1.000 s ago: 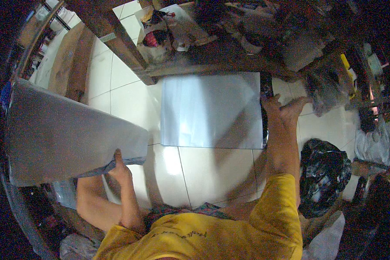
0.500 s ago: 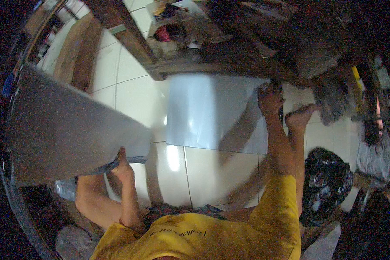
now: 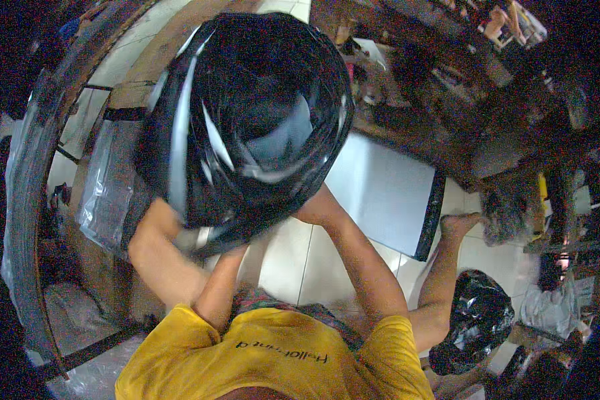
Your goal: The person sits on the floor and folds white poly mailers one at a time. They smooth each mailer flat, fold it in half, then fold it again into a smaller rectangle, and stack the folded units into a growing pile.
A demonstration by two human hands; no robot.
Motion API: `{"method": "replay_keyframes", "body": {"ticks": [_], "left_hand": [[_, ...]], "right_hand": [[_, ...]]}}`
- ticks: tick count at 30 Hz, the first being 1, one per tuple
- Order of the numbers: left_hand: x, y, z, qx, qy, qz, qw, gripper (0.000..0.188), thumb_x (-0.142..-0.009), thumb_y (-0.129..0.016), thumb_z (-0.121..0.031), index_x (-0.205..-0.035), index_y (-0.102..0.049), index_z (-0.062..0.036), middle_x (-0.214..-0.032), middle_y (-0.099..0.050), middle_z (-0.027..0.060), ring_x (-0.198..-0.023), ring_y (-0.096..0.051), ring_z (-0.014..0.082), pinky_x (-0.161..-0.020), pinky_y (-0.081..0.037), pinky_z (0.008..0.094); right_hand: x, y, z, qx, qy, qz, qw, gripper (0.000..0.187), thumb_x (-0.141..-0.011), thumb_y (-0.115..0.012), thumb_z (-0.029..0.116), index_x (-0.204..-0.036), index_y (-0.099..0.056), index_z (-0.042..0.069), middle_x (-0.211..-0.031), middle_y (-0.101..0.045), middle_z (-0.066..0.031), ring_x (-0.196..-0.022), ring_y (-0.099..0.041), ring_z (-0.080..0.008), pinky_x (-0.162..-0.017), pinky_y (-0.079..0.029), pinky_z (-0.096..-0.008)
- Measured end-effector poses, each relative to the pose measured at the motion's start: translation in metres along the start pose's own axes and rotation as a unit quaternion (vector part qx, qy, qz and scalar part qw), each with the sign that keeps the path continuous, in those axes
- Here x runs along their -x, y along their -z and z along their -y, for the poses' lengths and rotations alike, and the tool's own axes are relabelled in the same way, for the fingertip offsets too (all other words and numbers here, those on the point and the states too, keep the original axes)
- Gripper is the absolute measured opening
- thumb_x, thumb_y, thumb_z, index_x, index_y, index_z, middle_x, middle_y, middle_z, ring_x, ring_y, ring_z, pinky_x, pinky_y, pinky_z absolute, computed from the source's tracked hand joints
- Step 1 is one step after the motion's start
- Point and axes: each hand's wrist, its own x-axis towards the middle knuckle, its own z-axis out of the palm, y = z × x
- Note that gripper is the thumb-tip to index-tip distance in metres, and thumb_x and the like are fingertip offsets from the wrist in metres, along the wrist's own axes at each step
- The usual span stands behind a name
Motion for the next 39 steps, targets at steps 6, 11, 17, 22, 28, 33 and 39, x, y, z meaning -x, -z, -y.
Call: {"method": "replay_keyframes", "body": {"ticks": [6, 11, 17, 22, 28, 33, 39], "left_hand": [[-0.012, 0.025, -0.031, -0.021, -0.018, 0.011, 1.000, 0.099, -0.068, -0.089, -0.019, -0.148, -0.034, 0.0023, -0.143, -0.047, 0.0253, -0.130, -0.050, 0.0395, -0.110, -0.040, 0.0440], [-0.009, 0.022, -0.066, -0.001, -0.051, -0.044, 0.998, 0.120, -0.064, -0.093, -0.018, -0.156, -0.019, 0.0010, -0.152, -0.038, 0.0272, -0.140, -0.041, 0.0415, -0.118, -0.033, 0.0455], [-0.017, 0.027, -0.070, 0.092, -0.004, -0.070, 0.993, 0.127, -0.060, -0.095, -0.013, -0.157, -0.015, 0.0000, -0.153, -0.038, 0.0276, -0.141, -0.041, 0.0395, -0.118, -0.033, 0.0446], [-0.016, 0.037, -0.066, 0.022, -0.064, -0.079, 0.995, 0.129, -0.059, -0.097, -0.014, -0.156, -0.013, 0.0004, -0.152, -0.038, 0.0286, -0.140, -0.041, 0.0398, -0.118, -0.033, 0.0453], [-0.005, 0.025, -0.056, -0.037, -0.068, -0.129, 0.989, 0.131, -0.058, -0.098, -0.021, -0.155, -0.013, 0.0020, -0.156, -0.028, 0.0272, -0.140, -0.038, 0.0431, -0.118, -0.033, 0.0474], [0.019, 0.009, -0.046, -0.093, -0.027, -0.169, 0.981, 0.128, -0.059, -0.097, -0.018, -0.154, -0.013, 0.0002, -0.154, -0.026, 0.0289, -0.141, -0.035, 0.0447, -0.117, -0.034, 0.0491], [0.008, 0.002, -0.037, -0.122, -0.027, -0.189, 0.974, 0.115, -0.062, -0.089, -0.006, -0.152, -0.018, 0.0033, -0.143, -0.042, 0.0308, -0.132, -0.045, 0.0476, -0.112, -0.039, 0.0487]], "right_hand": [[-0.016, -0.002, 0.043, 0.050, -0.030, -0.031, 0.998, 0.080, -0.078, -0.085, 0.018, -0.147, -0.046, 0.005, -0.151, -0.046, -0.0157, -0.140, -0.039, -0.0295, -0.118, -0.030, -0.0424], [-0.020, 0.002, 0.081, -0.116, 0.009, -0.159, 0.980, 0.069, -0.090, -0.063, 0.037, -0.149, -0.044, 0.007, -0.150, -0.048, -0.0105, -0.137, -0.041, -0.0238, -0.117, -0.031, -0.0411], [-0.098, 0.066, 0.233, -0.075, 0.057, -0.058, 0.994, 0.083, -0.099, -0.035, 0.071, -0.158, -0.029, 0.014, -0.154, -0.042, -0.0187, -0.144, -0.038, -0.0306, -0.118, -0.033, -0.0474], [-0.151, 0.054, 0.307, 0.322, 0.044, 0.052, 0.944, 0.078, -0.101, -0.042, 0.065, -0.151, -0.041, 0.005, -0.137, -0.057, -0.0277, -0.128, -0.057, -0.0362, -0.110, -0.042, -0.0401], [-0.158, 0.033, 0.296, 0.447, 0.030, 0.087, 0.890, 0.086, -0.098, -0.035, 0.072, -0.150, -0.043, 0.003, -0.136, -0.056, -0.0331, -0.127, -0.055, -0.0454, -0.110, -0.042, -0.0462], [-0.159, 0.025, 0.296, 0.431, 0.073, 0.037, 0.899, 0.087, -0.095, -0.037, 0.075, -0.145, -0.047, 0.004, -0.122, -0.063, -0.0337, -0.118, -0.061, -0.0468, -0.101, -0.049, -0.0509], [-0.168, 0.021, 0.291, 0.475, 0.065, 0.094, 0.872, 0.083, -0.097, -0.036, 0.073, -0.140, -0.051, 0.003, -0.127, -0.061, -0.0326, -0.117, -0.062, -0.0451, -0.100, -0.050, -0.0517]]}}
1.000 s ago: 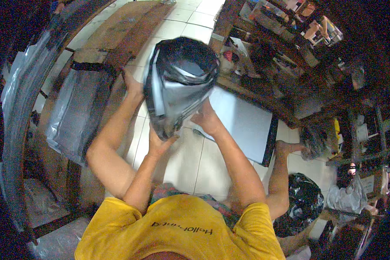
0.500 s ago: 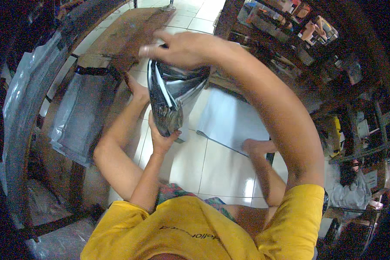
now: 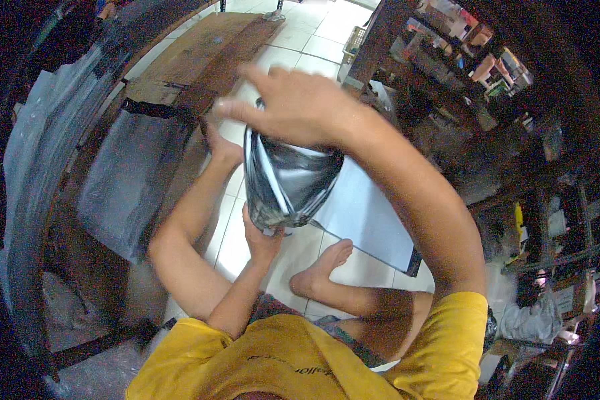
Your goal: The person sits on the floor and folds white poly mailers one at a time. They smooth each mailer flat, fold it in half, then fold it again into a smaller rectangle, and stack the folded units into a growing pile.
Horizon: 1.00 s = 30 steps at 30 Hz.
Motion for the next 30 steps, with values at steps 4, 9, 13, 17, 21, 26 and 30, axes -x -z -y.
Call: {"method": "replay_keyframes", "body": {"ticks": [4, 9, 13, 17, 21, 26, 30], "left_hand": [[-0.005, 0.004, 0.002, 0.009, 0.037, 0.016, 0.999, 0.108, -0.065, -0.085, -0.005, -0.151, -0.021, 0.0058, -0.139, -0.047, 0.0313, -0.127, -0.051, 0.0472, -0.109, -0.043, 0.0482], [-0.003, -0.010, 0.009, 0.008, -0.003, 0.008, 1.000, 0.105, -0.068, -0.085, -0.007, -0.151, -0.021, 0.0050, -0.141, -0.046, 0.0320, -0.128, -0.051, 0.0480, -0.107, -0.044, 0.0486], [-0.001, -0.016, 0.017, 0.023, -0.009, 0.015, 1.000, 0.104, -0.068, -0.086, -0.007, -0.151, -0.023, 0.0020, -0.142, -0.048, 0.0311, -0.128, -0.052, 0.0479, -0.107, -0.045, 0.0486], [0.003, -0.020, 0.015, 0.009, -0.051, 0.005, 0.999, 0.101, -0.068, -0.086, -0.003, -0.149, -0.026, -0.0007, -0.143, -0.049, 0.0295, -0.128, -0.054, 0.0463, -0.109, -0.046, 0.0479], [0.002, -0.021, 0.008, 0.020, -0.055, -0.015, 0.998, 0.101, -0.065, -0.086, 0.001, -0.148, -0.028, -0.0018, -0.145, -0.048, 0.0275, -0.130, -0.053, 0.0452, -0.109, -0.046, 0.0479], [0.004, -0.020, 0.016, 0.008, -0.070, -0.005, 0.998, 0.102, -0.064, -0.086, 0.001, -0.148, -0.028, -0.0031, -0.145, -0.047, 0.0273, -0.130, -0.053, 0.0447, -0.109, -0.046, 0.0477], [0.003, -0.018, 0.011, -0.004, -0.071, 0.009, 0.997, 0.104, -0.063, -0.086, 0.002, -0.148, -0.027, -0.0034, -0.145, -0.046, 0.0275, -0.129, -0.053, 0.0452, -0.110, -0.046, 0.0482]], "right_hand": [[-0.012, 0.019, -0.017, -0.179, 0.024, -0.020, 0.983, 0.064, -0.106, -0.040, 0.054, -0.142, -0.049, 0.003, -0.125, -0.064, -0.0241, -0.118, -0.062, -0.0324, -0.102, -0.047, -0.0388], [0.021, 0.035, -0.038, -0.051, 0.000, 0.010, 0.999, 0.041, -0.092, -0.073, 0.018, -0.127, -0.062, 0.000, -0.110, -0.069, -0.0159, -0.096, -0.065, -0.0204, -0.083, -0.053, -0.0339], [0.017, 0.026, -0.025, 0.040, -0.026, -0.050, 0.998, 0.025, -0.084, -0.070, 0.014, -0.106, -0.067, 0.003, -0.097, -0.067, -0.0227, -0.098, -0.066, -0.0429, -0.083, -0.052, -0.0507], [0.014, 0.027, -0.032, 0.080, 0.003, -0.091, 0.993, 0.026, -0.082, -0.069, 0.010, -0.108, -0.067, 0.007, -0.098, -0.067, -0.0183, -0.098, -0.066, -0.0411, -0.082, -0.053, -0.0504], [0.015, 0.031, -0.037, 0.068, 0.012, -0.082, 0.994, 0.026, -0.082, -0.066, 0.009, -0.108, -0.067, 0.009, -0.101, -0.067, -0.0153, -0.098, -0.067, -0.0397, -0.082, -0.053, -0.0483], [0.010, 0.033, -0.036, 0.068, 0.010, -0.060, 0.996, 0.024, -0.083, -0.063, 0.008, -0.106, -0.068, 0.010, -0.100, -0.066, -0.0141, -0.097, -0.067, -0.0379, -0.082, -0.054, -0.0465], [0.015, 0.029, -0.039, 0.072, 0.039, -0.084, 0.993, 0.021, -0.082, -0.062, 0.006, -0.102, -0.067, 0.010, -0.099, -0.065, -0.0143, -0.097, -0.066, -0.0376, -0.081, -0.054, -0.0459]]}}
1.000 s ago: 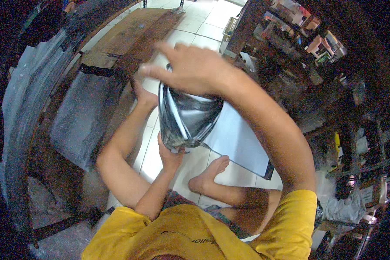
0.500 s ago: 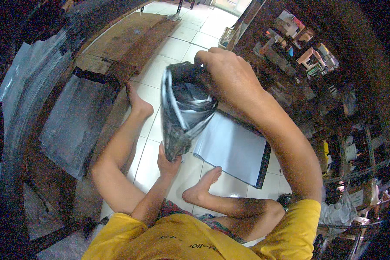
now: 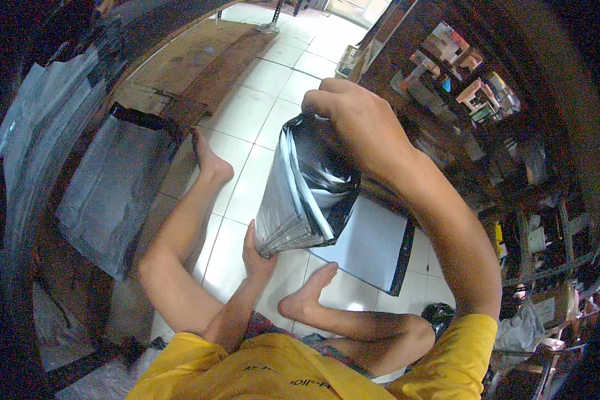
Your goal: The person sits on the floor and folds white poly mailers one at a time. They smooth each mailer flat, fold it in half, then fold it again into a smaller rectangle, and stack the folded units into a growing pile.
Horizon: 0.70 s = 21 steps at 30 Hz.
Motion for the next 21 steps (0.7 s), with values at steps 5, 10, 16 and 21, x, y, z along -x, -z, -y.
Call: {"method": "replay_keyframes", "body": {"ticks": [5, 10, 16, 21], "left_hand": [[-0.003, -0.002, -0.003, 0.030, 0.033, -0.004, 0.999, 0.105, -0.064, -0.086, 0.002, -0.149, -0.025, -0.0034, -0.148, -0.043, 0.0279, -0.130, -0.050, 0.0468, -0.111, -0.044, 0.0498], [0.005, -0.012, 0.010, 0.059, 0.046, -0.008, 0.997, 0.107, -0.065, -0.088, -0.002, -0.149, -0.022, -0.0022, -0.150, -0.039, 0.0305, -0.134, -0.046, 0.0488, -0.114, -0.040, 0.0522], [0.002, -0.015, 0.008, 0.076, 0.082, 0.000, 0.994, 0.111, -0.068, -0.089, -0.011, -0.152, -0.017, -0.0012, -0.151, -0.036, 0.0325, -0.136, -0.042, 0.0504, -0.115, -0.036, 0.0535], [0.001, -0.013, 0.009, 0.089, 0.108, 0.000, 0.990, 0.113, -0.068, -0.090, -0.015, -0.153, -0.016, -0.0016, -0.153, -0.033, 0.0328, -0.136, -0.041, 0.0504, -0.116, -0.035, 0.0539]], "right_hand": [[0.011, 0.003, 0.001, 0.009, 0.056, -0.033, 0.998, 0.014, -0.081, -0.061, 0.007, -0.095, -0.065, 0.007, -0.094, -0.063, -0.0142, -0.096, -0.065, -0.0373, -0.079, -0.053, -0.0444], [0.017, 0.007, 0.002, 0.043, 0.137, -0.039, 0.989, 0.008, -0.078, -0.062, 0.012, -0.084, -0.062, 0.008, -0.085, -0.057, -0.0105, -0.083, -0.061, -0.0317, -0.069, -0.050, -0.0422], [0.023, 0.015, 0.017, 0.150, 0.197, -0.035, 0.968, 0.007, -0.076, -0.061, 0.019, -0.080, -0.061, 0.013, -0.075, -0.052, -0.0044, -0.075, -0.058, -0.0235, -0.061, -0.046, -0.0379], [0.019, 0.024, 0.034, 0.142, 0.129, 0.059, 0.980, 0.009, -0.080, -0.061, 0.014, -0.088, -0.060, 0.009, -0.078, -0.059, -0.0072, -0.078, -0.066, -0.0283, -0.066, -0.052, -0.0407]]}}
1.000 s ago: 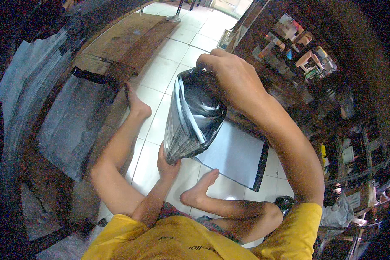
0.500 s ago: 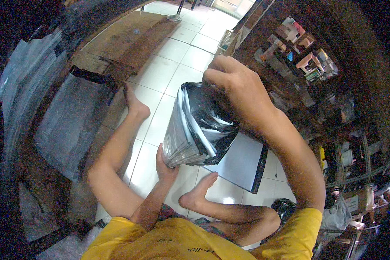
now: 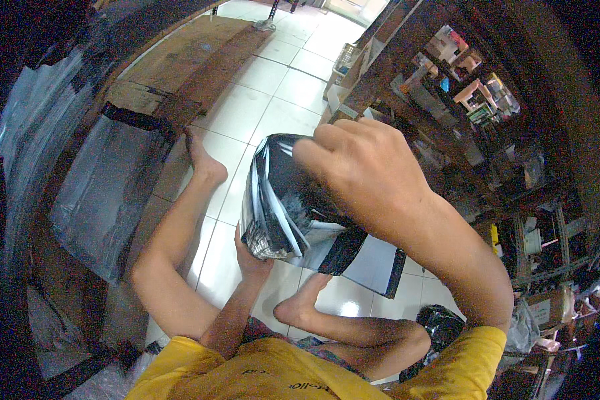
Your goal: The person sits on the floor and folds white poly mailers one at a time. They smooth each mailer flat, fold it in half, then fold it again into a smaller rectangle, and stack the folded units into a growing pile.
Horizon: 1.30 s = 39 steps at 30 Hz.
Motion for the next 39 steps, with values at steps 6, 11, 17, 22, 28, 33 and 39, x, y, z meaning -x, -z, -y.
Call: {"method": "replay_keyframes", "body": {"ticks": [6, 11, 17, 22, 28, 33, 39], "left_hand": [[-0.004, 0.002, -0.019, -0.045, -0.024, -0.008, 0.999, 0.114, -0.064, -0.087, -0.007, -0.155, -0.019, 0.0020, -0.144, -0.044, 0.0245, -0.136, -0.045, 0.0370, -0.117, -0.033, 0.0432], [-0.004, -0.001, -0.016, -0.013, -0.033, -0.015, 0.999, 0.116, -0.062, -0.088, -0.007, -0.155, -0.019, 0.0019, -0.149, -0.037, 0.0262, -0.140, -0.038, 0.0401, -0.121, -0.027, 0.0459], [-0.004, 0.002, -0.014, -0.048, -0.067, -0.017, 0.996, 0.119, -0.062, -0.090, -0.010, -0.154, -0.016, 0.0027, -0.154, -0.028, 0.0287, -0.145, -0.030, 0.0425, -0.122, -0.027, 0.0470], [-0.004, -0.001, -0.011, -0.064, -0.086, -0.043, 0.993, 0.118, -0.063, -0.091, -0.016, -0.152, -0.016, 0.0020, -0.150, -0.030, 0.0306, -0.141, -0.033, 0.0460, -0.119, -0.029, 0.0508], [0.004, 0.000, 0.008, -0.054, -0.033, -0.021, 0.998, 0.113, -0.069, -0.091, -0.029, -0.152, -0.020, -0.0017, -0.145, -0.038, 0.0304, -0.135, -0.040, 0.0487, -0.113, -0.036, 0.0575], [0.017, -0.008, 0.029, 0.010, 0.013, -0.011, 1.000, 0.116, -0.069, -0.091, -0.041, -0.152, -0.020, -0.0020, -0.148, -0.036, 0.0292, -0.137, -0.038, 0.0487, -0.113, -0.033, 0.0601], [0.003, 0.009, -0.011, -0.068, -0.052, -0.043, 0.995, 0.116, -0.069, -0.091, -0.032, -0.153, -0.017, -0.0008, -0.148, -0.034, 0.0300, -0.133, -0.038, 0.0478, -0.110, -0.035, 0.0585]], "right_hand": [[-0.006, -0.007, -0.006, -0.054, -0.067, 0.005, 0.996, 0.019, -0.081, -0.060, 0.005, -0.100, -0.059, 0.005, -0.084, -0.065, -0.0143, -0.088, -0.068, -0.0377, -0.076, -0.057, -0.0464], [-0.018, -0.001, -0.016, -0.117, -0.077, 0.148, 0.979, 0.032, -0.082, -0.063, 0.004, -0.113, -0.057, 0.001, -0.099, -0.068, -0.0240, -0.092, -0.069, -0.0420, -0.078, -0.055, -0.0479], [-0.030, 0.007, -0.010, -0.171, -0.098, 0.255, 0.947, 0.053, -0.084, -0.063, 0.000, -0.133, -0.045, 0.007, -0.101, -0.068, -0.0260, -0.097, -0.066, -0.0463, -0.081, -0.053, -0.0509], [-0.030, -0.009, -0.030, -0.189, -0.015, 0.214, 0.958, 0.050, -0.084, -0.058, -0.005, -0.131, -0.047, 0.010, -0.108, -0.065, -0.0230, -0.100, -0.066, -0.0450, -0.083, -0.053, -0.0499], [-0.036, 0.000, -0.021, -0.195, -0.045, 0.324, 0.925, 0.054, -0.084, -0.061, -0.003, -0.134, -0.047, 0.011, -0.112, -0.062, -0.0215, -0.104, -0.065, -0.0440, -0.088, -0.053, -0.0490], [-0.028, -0.015, -0.020, -0.195, 0.095, 0.225, 0.950, 0.054, -0.083, -0.062, -0.001, -0.133, -0.048, 0.013, -0.110, -0.058, -0.0215, -0.101, -0.064, -0.0457, -0.089, -0.053, -0.0488], [-0.034, -0.020, -0.018, -0.159, 0.004, 0.157, 0.975, 0.042, -0.087, -0.058, 0.004, -0.127, -0.048, 0.011, -0.105, -0.062, -0.0231, -0.093, -0.068, -0.0451, -0.079, -0.057, -0.0497]]}}
